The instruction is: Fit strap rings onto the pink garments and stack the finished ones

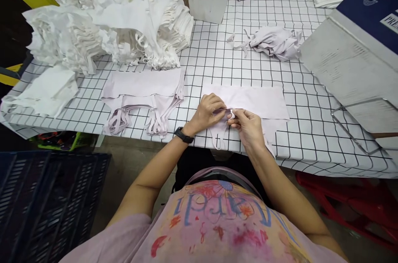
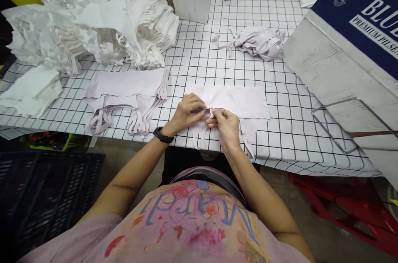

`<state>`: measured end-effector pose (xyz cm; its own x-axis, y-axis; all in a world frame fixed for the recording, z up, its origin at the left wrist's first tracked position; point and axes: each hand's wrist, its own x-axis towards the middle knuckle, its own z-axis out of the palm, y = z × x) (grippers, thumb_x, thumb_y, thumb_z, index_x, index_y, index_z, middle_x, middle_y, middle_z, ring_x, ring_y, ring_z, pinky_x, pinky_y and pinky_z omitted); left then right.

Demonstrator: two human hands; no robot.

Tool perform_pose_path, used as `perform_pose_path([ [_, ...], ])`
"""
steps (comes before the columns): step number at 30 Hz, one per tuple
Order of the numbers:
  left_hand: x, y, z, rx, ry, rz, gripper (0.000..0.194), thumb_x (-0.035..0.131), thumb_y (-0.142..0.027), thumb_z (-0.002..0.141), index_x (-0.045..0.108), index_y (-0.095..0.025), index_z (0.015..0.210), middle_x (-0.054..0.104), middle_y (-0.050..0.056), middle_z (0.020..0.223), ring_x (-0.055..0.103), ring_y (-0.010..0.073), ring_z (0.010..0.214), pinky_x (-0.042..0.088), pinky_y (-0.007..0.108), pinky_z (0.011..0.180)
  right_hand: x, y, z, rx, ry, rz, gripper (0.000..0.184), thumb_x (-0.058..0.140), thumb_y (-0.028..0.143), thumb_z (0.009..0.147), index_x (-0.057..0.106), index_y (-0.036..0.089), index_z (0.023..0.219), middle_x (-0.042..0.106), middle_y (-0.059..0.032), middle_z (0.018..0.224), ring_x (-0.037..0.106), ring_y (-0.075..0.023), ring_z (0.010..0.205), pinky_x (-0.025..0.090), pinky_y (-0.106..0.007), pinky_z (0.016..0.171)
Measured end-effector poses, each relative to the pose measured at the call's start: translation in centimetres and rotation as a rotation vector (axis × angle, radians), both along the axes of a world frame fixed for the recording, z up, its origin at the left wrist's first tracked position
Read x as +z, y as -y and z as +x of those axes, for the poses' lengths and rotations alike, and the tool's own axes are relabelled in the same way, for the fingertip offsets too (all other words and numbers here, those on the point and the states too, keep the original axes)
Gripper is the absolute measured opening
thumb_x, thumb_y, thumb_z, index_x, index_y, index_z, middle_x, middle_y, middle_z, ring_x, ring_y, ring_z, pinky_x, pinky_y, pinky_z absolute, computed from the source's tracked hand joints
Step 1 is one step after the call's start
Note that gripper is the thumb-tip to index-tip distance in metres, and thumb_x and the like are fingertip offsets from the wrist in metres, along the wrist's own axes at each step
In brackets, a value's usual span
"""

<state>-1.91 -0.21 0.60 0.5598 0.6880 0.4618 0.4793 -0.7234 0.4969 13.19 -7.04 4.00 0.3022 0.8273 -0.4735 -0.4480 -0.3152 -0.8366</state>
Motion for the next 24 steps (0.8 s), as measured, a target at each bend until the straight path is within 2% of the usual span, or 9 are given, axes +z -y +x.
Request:
perform_pose_path([
  [17, -0.04, 0.18, 0.21, -0.044, -0.024, 0.292, 0.02, 0.054, -0.014, 0.099, 0.059, -0.018, 0.08, 0.07, 0.002, 0.084, 0.058, 0.0186, 0.089, 0.042, 0.036, 0.082, -0.2, -0.35, -0.25, -0.012, 0.012, -0.044, 0.013, 0.078, 0.021, 0.07, 0.068, 0.015, 0.065, 0.069, -0.0013, 0.061, 0.063, -0.0077, 0.048, 0.047, -0.014, 0.044],
  [24, 0.13, 0.27, 0.15, -0.054, -0.099, 0.231, 0.024, 0.048, -0.017, 0.102, 0.061, -0.019, 0.081, 0.071, 0.003, 0.087, 0.057, 0.0201, 0.092, 0.042, 0.039, 0.085, -0.46, -0.41, -0.11, 0.005, 0.035, -0.024, 0.016, 0.079, 0.024, 0.07, 0.067, 0.015, 0.064, 0.069, -0.0011, 0.062, 0.063, -0.0073, 0.048, 0.047, -0.014, 0.044],
])
